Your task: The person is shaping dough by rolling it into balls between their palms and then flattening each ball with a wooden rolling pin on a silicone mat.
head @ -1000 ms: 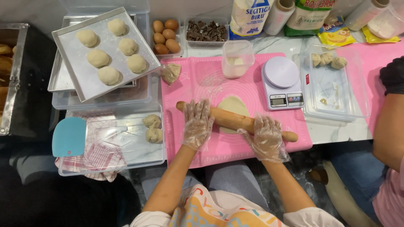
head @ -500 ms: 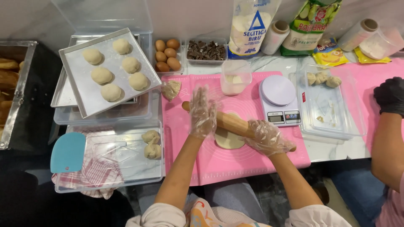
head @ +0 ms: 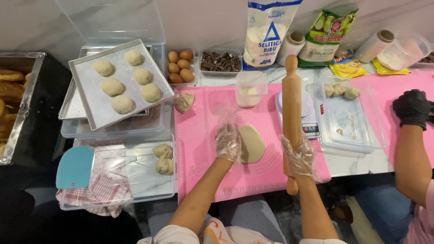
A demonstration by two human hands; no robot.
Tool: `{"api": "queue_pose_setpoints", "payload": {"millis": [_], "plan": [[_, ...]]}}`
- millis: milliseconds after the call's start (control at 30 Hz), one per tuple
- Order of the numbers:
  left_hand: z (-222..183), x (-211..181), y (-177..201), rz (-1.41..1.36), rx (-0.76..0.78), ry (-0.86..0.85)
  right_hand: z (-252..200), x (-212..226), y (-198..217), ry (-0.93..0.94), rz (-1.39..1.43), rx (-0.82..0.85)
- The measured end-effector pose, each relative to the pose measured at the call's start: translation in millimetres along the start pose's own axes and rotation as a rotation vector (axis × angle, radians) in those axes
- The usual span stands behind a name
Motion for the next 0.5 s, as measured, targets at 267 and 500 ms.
{"api": "queue_pose_setpoints", "payload": {"millis": [267,500], "plan": [[76,6,-124,-0.025,-0.024,0.029,-21,43,-5,-0.302,-0.138,0.142],[53,6,-66,-0.093,-0.012,0.117,-37,73,-15,-0.347,-0.218,0.169]]}}
Point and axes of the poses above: each hand's wrist, its own z-axis towards the middle knuckle, its own y-axis out of the back of the hand, x = y × z, the point moved 5 cm from there along z, towards the middle knuckle, and after that the axes turned 15 degrees about z, right-handed, at the moved point
